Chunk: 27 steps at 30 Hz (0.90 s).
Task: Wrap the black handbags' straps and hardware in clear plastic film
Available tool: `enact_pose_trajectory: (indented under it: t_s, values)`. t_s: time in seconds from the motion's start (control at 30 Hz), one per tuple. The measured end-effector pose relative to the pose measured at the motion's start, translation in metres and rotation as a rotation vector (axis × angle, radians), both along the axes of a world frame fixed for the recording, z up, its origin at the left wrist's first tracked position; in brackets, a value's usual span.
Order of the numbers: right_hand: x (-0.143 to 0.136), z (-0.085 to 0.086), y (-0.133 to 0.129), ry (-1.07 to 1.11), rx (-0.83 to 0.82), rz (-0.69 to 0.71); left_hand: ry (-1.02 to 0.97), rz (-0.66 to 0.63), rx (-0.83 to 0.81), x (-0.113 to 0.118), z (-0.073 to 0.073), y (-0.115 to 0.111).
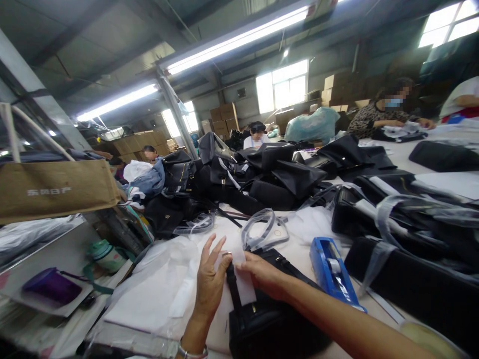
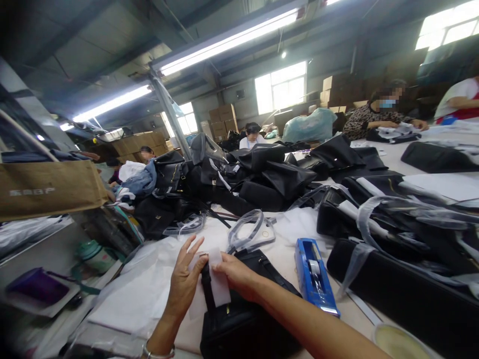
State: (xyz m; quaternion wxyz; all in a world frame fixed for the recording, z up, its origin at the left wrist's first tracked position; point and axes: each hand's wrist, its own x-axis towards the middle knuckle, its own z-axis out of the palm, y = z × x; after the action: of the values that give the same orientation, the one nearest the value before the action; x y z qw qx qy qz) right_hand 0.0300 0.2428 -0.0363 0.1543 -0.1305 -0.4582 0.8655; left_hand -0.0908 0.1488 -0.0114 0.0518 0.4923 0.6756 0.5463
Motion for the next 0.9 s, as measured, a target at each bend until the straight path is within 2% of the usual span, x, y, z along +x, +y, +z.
enact_pose_trajectory:
  t_s: [0.07, 0.13, 0.23, 0.3, 0.4, 0.53, 0.63, 0.73, 0.8, 0.9]
  values:
    - [-0.001, -0.002, -0.001, -0.006, 0.039, 0.016, -0.135, 0.097, 0.03, -0.001, -0.003, -0.002]
    - [-0.002, -0.004, -0.004, 0.059, 0.066, 0.041, -0.456, 0.152, 0.057, 0.001, -0.009, -0.005]
    - [-0.004, -0.003, -0.013, 0.17, 0.134, 0.064, -0.965, 0.044, 0.04, 0.007, -0.016, -0.011]
    - [-0.006, -0.003, -0.019, 0.201, 0.184, 0.057, -1.086, 0.003, 0.043, 0.012, -0.016, -0.014]
    - [-0.008, -0.007, -0.023, 0.227, 0.289, -0.033, -1.044, 0.001, 0.091, 0.017, -0.011, -0.015]
    - [-0.01, -0.018, -0.024, 0.185, 0.445, -0.199, -0.963, -0.068, 0.168, 0.024, -0.007, -0.015]
    - [-0.009, -0.02, -0.023, 0.159, 0.493, -0.22, -0.988, -0.041, 0.19, 0.027, -0.008, -0.014]
    - [-0.007, -0.015, -0.022, 0.122, 0.58, -0.23, -0.994, -0.031, 0.191, 0.027, -0.008, -0.011]
    - [-0.006, -0.009, -0.018, 0.021, 0.712, -0.272, -0.982, -0.047, 0.192, 0.026, -0.006, -0.01]
    - [-0.003, -0.003, -0.012, -0.245, 0.987, -0.417, -0.958, -0.058, 0.195, 0.025, -0.002, -0.009]
